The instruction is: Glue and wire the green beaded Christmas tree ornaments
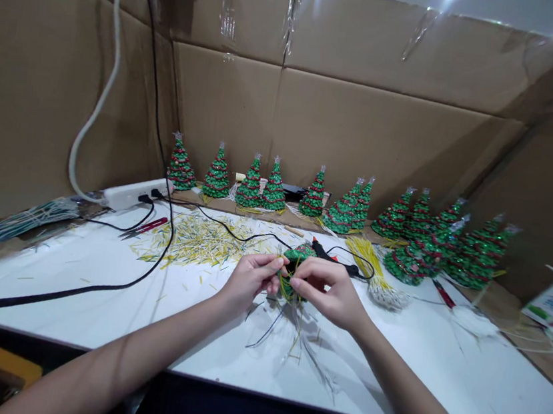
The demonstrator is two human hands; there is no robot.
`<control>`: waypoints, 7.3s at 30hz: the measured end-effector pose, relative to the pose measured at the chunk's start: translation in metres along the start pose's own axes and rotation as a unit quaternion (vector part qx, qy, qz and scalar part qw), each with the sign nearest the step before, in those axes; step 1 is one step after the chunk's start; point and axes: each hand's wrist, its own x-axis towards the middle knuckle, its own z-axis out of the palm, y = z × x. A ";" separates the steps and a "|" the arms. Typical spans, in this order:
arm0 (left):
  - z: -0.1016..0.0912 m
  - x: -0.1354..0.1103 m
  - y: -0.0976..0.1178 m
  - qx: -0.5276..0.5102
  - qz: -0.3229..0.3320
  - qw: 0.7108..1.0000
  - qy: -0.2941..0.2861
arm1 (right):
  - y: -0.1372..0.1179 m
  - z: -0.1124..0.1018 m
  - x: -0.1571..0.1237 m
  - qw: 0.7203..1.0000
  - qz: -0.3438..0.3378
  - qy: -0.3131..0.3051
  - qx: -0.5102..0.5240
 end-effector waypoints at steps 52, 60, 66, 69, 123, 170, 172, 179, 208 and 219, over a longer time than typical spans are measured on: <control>0.001 -0.001 0.002 -0.006 -0.002 1.000 -0.010 | 0.009 0.029 -0.007 0.991 0.054 -0.009 -0.120; 0.000 -0.002 0.002 0.056 -0.005 0.998 -0.022 | 0.009 0.031 -0.007 0.984 0.086 -0.041 -0.153; -0.001 0.000 -0.002 0.057 -0.009 0.998 -0.021 | 0.011 0.031 -0.006 0.981 0.103 -0.048 -0.155; -0.002 0.000 -0.003 0.036 -0.019 0.999 -0.023 | 0.010 0.031 -0.006 0.980 0.105 -0.054 -0.160; 0.000 -0.005 0.003 0.094 0.008 0.994 -0.046 | 0.005 0.025 -0.005 0.990 0.141 0.008 0.007; 0.005 -0.011 0.004 0.177 0.057 0.978 -0.099 | 0.008 0.017 0.000 0.911 0.242 0.074 0.326; 0.004 -0.011 0.004 0.181 0.058 0.977 -0.098 | 0.008 0.017 -0.001 0.908 0.243 0.076 0.334; 0.005 -0.011 0.002 0.202 0.063 0.973 -0.096 | 0.006 0.021 -0.002 0.941 0.199 0.097 0.256; 0.003 -0.015 0.000 0.321 0.053 0.933 -0.152 | 0.002 -0.001 0.000 0.997 0.061 -0.046 -0.028; 0.003 -0.015 0.000 0.293 0.060 0.940 -0.163 | 0.002 -0.001 -0.001 0.997 0.066 -0.037 -0.019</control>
